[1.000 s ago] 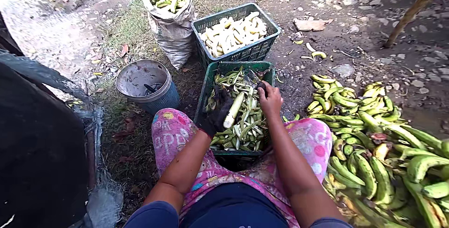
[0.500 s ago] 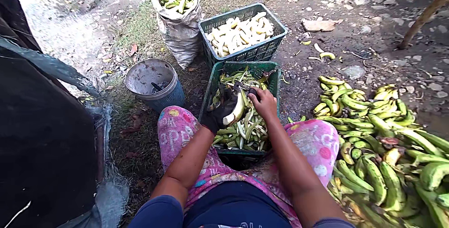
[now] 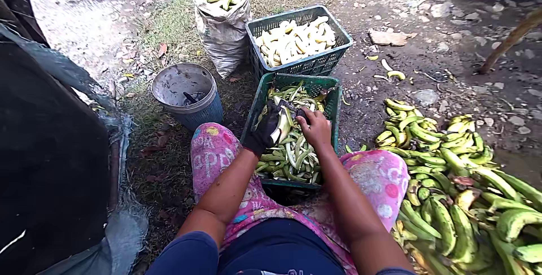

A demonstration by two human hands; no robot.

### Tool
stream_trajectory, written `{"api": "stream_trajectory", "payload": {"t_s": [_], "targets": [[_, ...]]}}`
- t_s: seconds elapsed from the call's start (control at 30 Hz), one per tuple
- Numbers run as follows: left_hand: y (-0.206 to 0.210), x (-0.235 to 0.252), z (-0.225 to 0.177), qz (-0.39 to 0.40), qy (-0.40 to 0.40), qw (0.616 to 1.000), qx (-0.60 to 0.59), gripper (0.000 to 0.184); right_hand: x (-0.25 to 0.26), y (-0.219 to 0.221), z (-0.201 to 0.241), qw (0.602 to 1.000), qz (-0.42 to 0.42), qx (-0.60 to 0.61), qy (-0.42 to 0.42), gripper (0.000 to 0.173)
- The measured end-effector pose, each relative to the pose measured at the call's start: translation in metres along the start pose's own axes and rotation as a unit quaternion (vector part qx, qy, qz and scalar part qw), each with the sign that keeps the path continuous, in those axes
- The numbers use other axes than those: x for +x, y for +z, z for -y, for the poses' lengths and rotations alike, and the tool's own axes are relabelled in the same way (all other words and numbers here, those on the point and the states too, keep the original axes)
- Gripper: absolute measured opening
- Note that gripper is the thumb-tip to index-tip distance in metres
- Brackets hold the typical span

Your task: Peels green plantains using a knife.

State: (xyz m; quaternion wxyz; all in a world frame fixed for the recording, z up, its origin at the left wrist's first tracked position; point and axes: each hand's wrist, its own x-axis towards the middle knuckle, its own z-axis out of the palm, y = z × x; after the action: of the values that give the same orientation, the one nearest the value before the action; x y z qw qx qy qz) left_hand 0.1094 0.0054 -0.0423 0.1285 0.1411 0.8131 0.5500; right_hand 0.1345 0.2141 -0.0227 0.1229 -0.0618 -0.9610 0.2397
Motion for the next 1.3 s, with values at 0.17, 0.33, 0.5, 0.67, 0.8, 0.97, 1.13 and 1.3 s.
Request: {"api": "stream_trajectory", "payload": {"t_s": [0.17,0.33,0.5,0.67,0.8,0.97,1.13,1.3], "targets": [[-0.010,-0.002,-0.010,0.159,0.016,0.987,-0.031,0.035,0.007,-0.016,-0.018,0.997,0.036,0.008,0.074,0.050],[-0.004,0.007,0.007,0.187,0.028,0.981,-0.051,0.036,0.004,-0.023,-0.023,0.991,0.035,0.048,0.123,0.052],[0.005,0.005,-0.003,-0.096,-0.104,0.961,-0.239,0.049,-0.032,0.015,0.014,1.000,0.007,0.017,-0.020,0.052],[-0.013,-0.013,-0.027,-0.122,-0.125,0.983,-0.049,0.042,-0.031,0.030,0.027,0.999,-0.004,-0.011,-0.038,0.055],[-0.016,-0.010,-0.012,0.062,-0.019,0.990,-0.122,0.034,-0.008,0.007,0.008,0.992,0.065,0.052,0.090,0.055],[-0.005,0.009,0.011,0.160,0.047,0.983,-0.070,0.037,-0.006,-0.011,-0.011,0.968,0.107,0.139,0.180,0.058],[-0.009,0.013,-0.022,0.080,-0.097,0.856,-0.501,0.040,-0.039,0.017,0.014,0.996,-0.005,0.032,-0.078,0.055],[-0.023,-0.005,-0.028,0.020,-0.089,0.871,-0.483,0.035,-0.038,0.030,0.024,0.988,-0.063,-0.029,-0.141,0.059]]}}
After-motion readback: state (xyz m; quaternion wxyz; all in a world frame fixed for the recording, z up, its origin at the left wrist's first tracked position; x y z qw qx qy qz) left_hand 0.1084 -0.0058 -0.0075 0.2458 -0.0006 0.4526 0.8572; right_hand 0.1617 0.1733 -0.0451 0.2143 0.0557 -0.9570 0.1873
